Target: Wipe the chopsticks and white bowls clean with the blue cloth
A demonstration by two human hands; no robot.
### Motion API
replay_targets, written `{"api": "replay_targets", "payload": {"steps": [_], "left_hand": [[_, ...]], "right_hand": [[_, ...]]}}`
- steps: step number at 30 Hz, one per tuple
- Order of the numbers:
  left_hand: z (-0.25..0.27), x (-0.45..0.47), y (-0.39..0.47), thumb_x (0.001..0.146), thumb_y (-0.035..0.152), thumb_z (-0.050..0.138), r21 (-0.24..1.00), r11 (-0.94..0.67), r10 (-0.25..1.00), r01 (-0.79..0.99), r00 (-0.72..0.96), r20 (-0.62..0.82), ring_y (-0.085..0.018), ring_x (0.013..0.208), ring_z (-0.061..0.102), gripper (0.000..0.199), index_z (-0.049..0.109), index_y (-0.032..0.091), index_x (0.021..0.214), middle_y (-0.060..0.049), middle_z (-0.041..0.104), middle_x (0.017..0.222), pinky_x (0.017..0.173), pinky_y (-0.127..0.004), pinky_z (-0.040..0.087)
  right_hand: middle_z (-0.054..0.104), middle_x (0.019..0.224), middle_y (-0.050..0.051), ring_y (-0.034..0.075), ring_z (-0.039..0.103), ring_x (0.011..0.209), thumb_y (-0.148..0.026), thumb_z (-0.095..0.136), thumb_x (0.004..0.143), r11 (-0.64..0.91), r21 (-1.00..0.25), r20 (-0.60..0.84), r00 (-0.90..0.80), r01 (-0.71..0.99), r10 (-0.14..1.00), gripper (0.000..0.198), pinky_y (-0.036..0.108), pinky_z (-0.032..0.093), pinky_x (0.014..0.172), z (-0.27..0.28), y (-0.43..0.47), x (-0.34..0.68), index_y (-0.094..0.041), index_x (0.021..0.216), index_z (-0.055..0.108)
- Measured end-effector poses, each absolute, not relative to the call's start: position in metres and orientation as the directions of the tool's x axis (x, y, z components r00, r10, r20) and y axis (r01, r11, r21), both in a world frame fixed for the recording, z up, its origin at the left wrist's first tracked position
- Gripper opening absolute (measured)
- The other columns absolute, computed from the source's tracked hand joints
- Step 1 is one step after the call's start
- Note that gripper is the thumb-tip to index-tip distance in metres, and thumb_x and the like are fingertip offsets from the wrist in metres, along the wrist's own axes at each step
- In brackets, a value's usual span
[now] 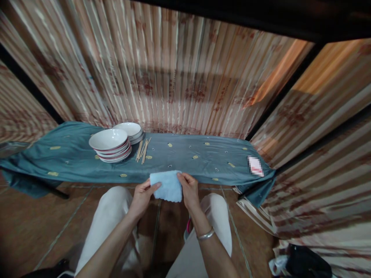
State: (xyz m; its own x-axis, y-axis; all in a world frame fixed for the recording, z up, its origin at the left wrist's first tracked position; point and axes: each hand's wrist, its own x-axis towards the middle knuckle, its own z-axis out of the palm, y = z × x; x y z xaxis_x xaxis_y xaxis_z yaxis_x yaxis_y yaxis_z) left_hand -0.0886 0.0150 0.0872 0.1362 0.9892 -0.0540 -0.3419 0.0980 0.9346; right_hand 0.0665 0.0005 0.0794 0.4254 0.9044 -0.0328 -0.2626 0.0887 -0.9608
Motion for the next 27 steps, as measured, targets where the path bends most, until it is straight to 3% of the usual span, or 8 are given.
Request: {"api": "replay_targets", "payload": {"steps": [4,8,11,14,18,22,24,27], "left_hand": [[0.080,-0.087,0.026,0.051,0.038,0.082,0.920,0.159,0.987,-0.358,0.094,-0.134,-0.017,0.064,0.062,0.036,0.075,0.015,0.078,-0.003,0.072,0.073,0.064,-0.030,0.052],[0.076,-0.085,0.039,0.051,0.040,0.082,0.897,0.194,0.981,-0.396,0.054,-0.189,-0.014,0.057,0.060,0.040,0.074,0.013,0.080,-0.002,0.072,0.070,0.058,-0.026,0.050],[0.075,-0.082,0.050,0.050,0.040,0.082,0.879,0.211,0.975,-0.428,0.034,-0.217,-0.014,0.056,0.060,0.042,0.073,0.013,0.081,-0.003,0.072,0.070,0.055,-0.025,0.048],[0.073,-0.081,0.062,0.047,0.041,0.083,0.862,0.237,0.969,-0.449,0.040,-0.246,-0.014,0.054,0.060,0.045,0.072,0.012,0.080,-0.003,0.071,0.067,0.054,-0.026,0.049],[0.070,-0.086,0.077,0.047,0.042,0.083,0.877,0.232,0.971,-0.420,0.045,-0.236,-0.014,0.053,0.059,0.045,0.072,0.012,0.079,-0.003,0.069,0.063,0.055,-0.026,0.048],[0.062,-0.100,0.101,0.054,0.048,0.077,0.949,0.150,0.988,-0.276,0.000,-0.156,-0.014,0.055,0.058,0.041,0.070,0.013,0.075,-0.002,0.066,0.062,0.056,-0.027,0.047],[0.055,-0.112,0.119,0.060,0.047,0.073,0.989,0.029,0.998,-0.144,-0.059,-0.038,-0.017,0.067,0.061,0.037,0.070,0.015,0.079,-0.005,0.068,0.076,0.064,-0.029,0.049],[0.045,-0.131,0.150,0.068,0.033,0.068,0.939,-0.182,0.967,0.292,-0.122,0.225,-0.020,0.080,0.062,0.023,0.069,0.017,0.084,-0.009,0.067,0.093,0.074,-0.031,0.047]], "right_hand": [[0.055,0.054,-0.006,0.009,0.042,0.053,-0.043,0.077,0.060,0.080,-0.943,-0.069,0.425,-0.323,0.903,0.029,0.021,0.034,0.052,0.074,0.007,0.068,-0.017,0.060,0.063],[0.070,0.077,-0.001,0.013,0.058,0.067,-0.040,0.078,0.060,0.059,-0.885,-0.149,0.401,-0.462,0.904,0.033,0.023,0.045,0.061,0.074,0.014,0.072,-0.020,0.085,0.069],[0.072,0.080,0.003,0.018,0.065,0.071,-0.056,0.067,0.067,-0.112,-0.788,-0.289,0.203,-0.606,0.935,0.042,0.028,0.050,0.059,0.072,0.023,0.070,-0.020,0.090,0.069],[0.072,0.079,0.008,0.023,0.068,0.079,-0.065,0.054,0.074,-0.249,-0.734,-0.313,-0.012,-0.631,0.950,0.051,0.034,0.054,0.064,0.064,0.036,0.061,-0.016,0.085,0.069],[0.074,0.083,0.009,0.024,0.069,0.086,-0.042,0.066,0.071,-0.297,-0.733,-0.297,-0.105,-0.612,0.949,0.029,0.036,0.055,0.074,0.050,0.062,0.046,-0.016,0.083,0.068],[0.074,0.076,0.008,0.023,0.070,0.082,-0.027,0.066,0.069,-0.359,-0.695,-0.373,-0.115,-0.622,0.921,0.016,0.036,0.055,0.078,0.044,0.092,0.048,-0.014,0.079,0.067],[0.074,0.074,0.006,0.022,0.070,0.077,-0.026,0.064,0.071,-0.355,-0.687,-0.398,-0.081,-0.634,0.914,0.014,0.036,0.055,0.078,0.044,0.104,0.054,-0.015,0.079,0.066],[0.073,0.073,0.004,0.021,0.070,0.072,-0.024,0.061,0.075,-0.357,-0.657,-0.451,-0.033,-0.664,0.892,0.010,0.035,0.056,0.074,0.044,0.114,0.063,-0.017,0.079,0.067]]}}
